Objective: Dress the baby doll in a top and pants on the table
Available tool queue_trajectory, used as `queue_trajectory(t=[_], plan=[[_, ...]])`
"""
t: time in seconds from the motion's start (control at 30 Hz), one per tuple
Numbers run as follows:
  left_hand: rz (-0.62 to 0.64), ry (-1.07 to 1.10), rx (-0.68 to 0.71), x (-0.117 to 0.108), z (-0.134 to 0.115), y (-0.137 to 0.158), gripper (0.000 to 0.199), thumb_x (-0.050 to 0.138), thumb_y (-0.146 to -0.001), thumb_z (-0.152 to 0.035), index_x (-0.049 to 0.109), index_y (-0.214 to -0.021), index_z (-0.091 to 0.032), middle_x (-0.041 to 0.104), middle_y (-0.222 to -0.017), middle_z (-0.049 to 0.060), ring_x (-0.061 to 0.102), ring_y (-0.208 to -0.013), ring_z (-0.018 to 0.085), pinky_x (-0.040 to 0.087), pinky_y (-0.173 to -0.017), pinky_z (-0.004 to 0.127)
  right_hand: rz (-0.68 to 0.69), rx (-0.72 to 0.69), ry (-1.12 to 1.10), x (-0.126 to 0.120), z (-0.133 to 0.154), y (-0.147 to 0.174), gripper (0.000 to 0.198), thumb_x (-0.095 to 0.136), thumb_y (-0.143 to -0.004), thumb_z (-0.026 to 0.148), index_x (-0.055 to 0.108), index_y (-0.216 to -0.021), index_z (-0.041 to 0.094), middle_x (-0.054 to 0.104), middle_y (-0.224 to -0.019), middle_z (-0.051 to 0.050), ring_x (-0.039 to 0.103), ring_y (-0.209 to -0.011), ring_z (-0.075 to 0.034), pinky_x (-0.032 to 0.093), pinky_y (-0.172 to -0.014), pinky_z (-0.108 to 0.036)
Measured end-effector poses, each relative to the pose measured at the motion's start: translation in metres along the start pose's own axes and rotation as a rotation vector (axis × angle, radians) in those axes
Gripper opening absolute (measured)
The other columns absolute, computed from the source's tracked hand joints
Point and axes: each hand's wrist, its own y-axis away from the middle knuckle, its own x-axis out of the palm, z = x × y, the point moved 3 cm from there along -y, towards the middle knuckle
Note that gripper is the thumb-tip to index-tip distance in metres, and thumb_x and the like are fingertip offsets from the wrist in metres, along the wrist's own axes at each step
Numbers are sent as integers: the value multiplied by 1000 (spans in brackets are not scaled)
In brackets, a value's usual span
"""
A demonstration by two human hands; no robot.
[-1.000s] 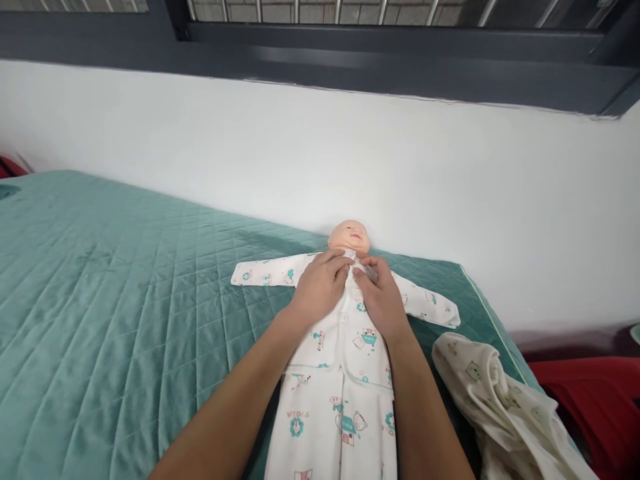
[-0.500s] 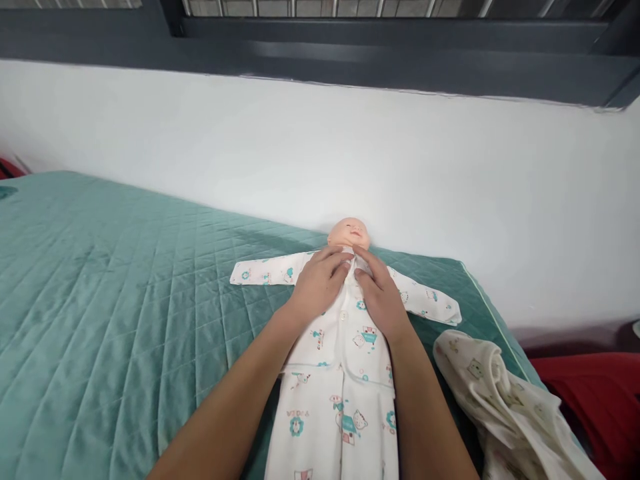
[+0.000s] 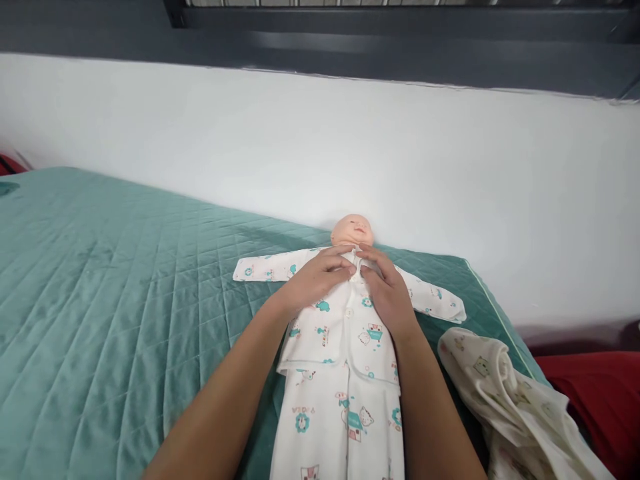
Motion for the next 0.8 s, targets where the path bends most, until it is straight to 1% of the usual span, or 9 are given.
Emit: queue_trajectory(t=[0.07,0.13,0.27,0.37,0.47,0.63,0.8], plan=[[67,16,0,-4,3,2,23,53,-94,-39,73,-99,-29,42,-156,-3,29,-149,21,26,-123,42,17,-20,25,-1,0,0,21,52,-89,31,67,-104,27,54,-142,0,43,-137,-21,29,-118,-43],[100,30,-6,-7,5,2,22,55,-93,-40,72,-102,-30,38,-158,-4,26,-151,21,28,-122,42,35,-32,64,-2,2,0,18,52,-92,36,67,-97,27,54,-142,0,41,-139,-22,27,-118,-45],[136,14,-4,-8,6,2,21,56,-92,-42,71,-102,-30,34,-160,-5,23,-152,21,28,-121,41,72,-89,133,-2,7,1,27,48,-96,41,63,-83,24,54,-141,-2,40,-139,-23,26,-117,-46],[146,-10,2,-7,4,3,22,55,-93,-44,69,-99,-29,33,-160,-3,21,-152,21,25,-122,41,98,-114,162,-1,9,0,28,46,-97,40,62,-81,24,52,-144,-1,39,-139,-22,27,-117,-46],[141,-27,4,-7,3,3,22,54,-93,-45,68,-98,-28,32,-160,-2,22,-152,22,22,-124,42,120,-131,167,0,11,1,29,46,-98,39,62,-79,24,54,-142,0,39,-138,-22,28,-116,-45],[104,-63,28,-4,4,1,25,56,-92,-50,66,-95,-27,34,-159,-2,24,-151,22,24,-123,42,129,-146,145,1,13,2,31,46,-98,40,60,-75,23,56,-140,0,40,-137,-22,28,-115,-45],[118,-74,98,-4,4,0,25,52,-94,-49,65,-101,-28,37,-158,-3,23,-151,21,25,-123,40,101,-135,51,-2,13,3,29,48,-97,39,61,-76,23,60,-135,-1,45,-133,-22,28,-116,-44]])
